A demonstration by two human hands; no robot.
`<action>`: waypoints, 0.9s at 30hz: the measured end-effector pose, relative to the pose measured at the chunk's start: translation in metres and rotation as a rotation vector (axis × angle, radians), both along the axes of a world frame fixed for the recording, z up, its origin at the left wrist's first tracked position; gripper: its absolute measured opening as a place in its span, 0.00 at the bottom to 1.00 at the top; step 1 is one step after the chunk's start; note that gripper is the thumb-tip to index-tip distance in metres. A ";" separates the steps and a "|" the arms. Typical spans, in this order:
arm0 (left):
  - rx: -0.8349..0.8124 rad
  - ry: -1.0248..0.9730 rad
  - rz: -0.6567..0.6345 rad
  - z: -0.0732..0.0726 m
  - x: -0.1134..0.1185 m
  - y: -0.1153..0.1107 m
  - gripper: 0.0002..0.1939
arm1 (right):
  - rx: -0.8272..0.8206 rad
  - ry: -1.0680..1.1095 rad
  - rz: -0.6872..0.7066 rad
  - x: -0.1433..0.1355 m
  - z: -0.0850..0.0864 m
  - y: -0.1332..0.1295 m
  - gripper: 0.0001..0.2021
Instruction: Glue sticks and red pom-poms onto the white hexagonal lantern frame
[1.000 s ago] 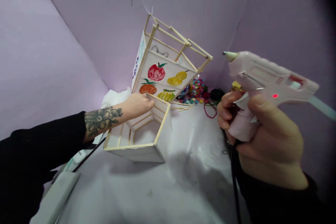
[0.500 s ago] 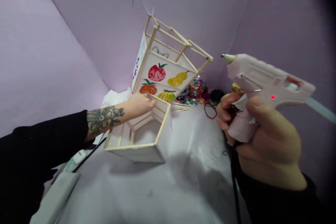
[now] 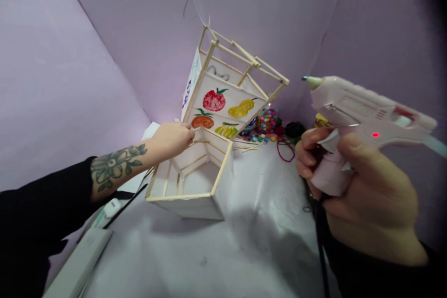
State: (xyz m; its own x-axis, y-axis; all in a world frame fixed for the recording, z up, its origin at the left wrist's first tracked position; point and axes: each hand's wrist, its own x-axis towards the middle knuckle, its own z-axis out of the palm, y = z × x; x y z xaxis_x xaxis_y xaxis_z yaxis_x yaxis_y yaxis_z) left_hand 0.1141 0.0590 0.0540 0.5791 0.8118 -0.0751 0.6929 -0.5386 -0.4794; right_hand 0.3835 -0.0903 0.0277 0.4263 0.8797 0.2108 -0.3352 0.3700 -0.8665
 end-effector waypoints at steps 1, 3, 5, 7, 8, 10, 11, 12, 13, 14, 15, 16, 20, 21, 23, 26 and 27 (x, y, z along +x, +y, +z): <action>-0.005 0.017 0.002 -0.003 0.001 0.000 0.13 | 0.002 -0.002 0.009 0.000 0.000 0.000 0.15; -0.007 0.037 0.001 -0.007 0.003 0.000 0.14 | 0.009 0.000 0.023 0.001 -0.001 0.000 0.14; -0.010 0.050 -0.032 -0.010 0.005 0.002 0.15 | 0.013 0.004 0.025 0.001 -0.002 0.001 0.14; 0.000 0.074 -0.091 -0.012 0.008 0.004 0.14 | 0.014 0.006 0.028 0.001 -0.003 0.001 0.14; 0.007 0.093 -0.129 -0.013 0.009 0.004 0.13 | 0.014 0.009 0.028 0.001 -0.003 0.001 0.13; 0.015 0.137 -0.200 -0.016 0.013 0.006 0.13 | 0.016 0.008 0.025 0.001 -0.003 0.001 0.13; 0.016 0.153 -0.232 -0.018 0.014 0.007 0.13 | 0.014 0.003 0.022 0.001 -0.002 0.000 0.13; 0.014 0.162 -0.259 -0.020 0.016 0.008 0.13 | 0.012 -0.002 0.018 0.001 -0.002 0.000 0.13; 0.011 0.164 -0.282 -0.022 0.018 0.009 0.13 | 0.010 -0.007 0.016 0.000 -0.002 0.000 0.13; 0.010 0.160 -0.301 -0.024 0.019 0.010 0.12 | 0.006 -0.012 0.014 0.000 -0.001 0.000 0.13; 0.010 0.156 -0.315 -0.026 0.021 0.011 0.11 | 0.006 -0.013 0.010 0.000 -0.001 0.000 0.14; 0.012 0.155 -0.326 -0.028 0.022 0.012 0.11 | 0.007 -0.012 0.005 -0.001 -0.001 -0.001 0.15; 0.024 0.163 -0.332 -0.032 0.026 0.015 0.09 | 0.017 0.002 -0.014 -0.002 0.001 -0.001 0.15; 0.025 0.159 -0.330 -0.032 0.026 0.016 0.09 | 0.019 0.006 -0.013 -0.002 0.001 -0.001 0.15; 0.026 0.141 -0.328 -0.033 0.026 0.017 0.10 | 0.020 0.012 -0.015 -0.001 0.002 -0.001 0.16; 0.031 0.118 -0.323 -0.035 0.024 0.018 0.09 | 0.022 0.017 -0.019 -0.001 0.001 0.000 0.17; 0.033 0.112 -0.321 -0.035 0.023 0.019 0.09 | 0.026 0.019 -0.020 -0.001 0.000 0.000 0.16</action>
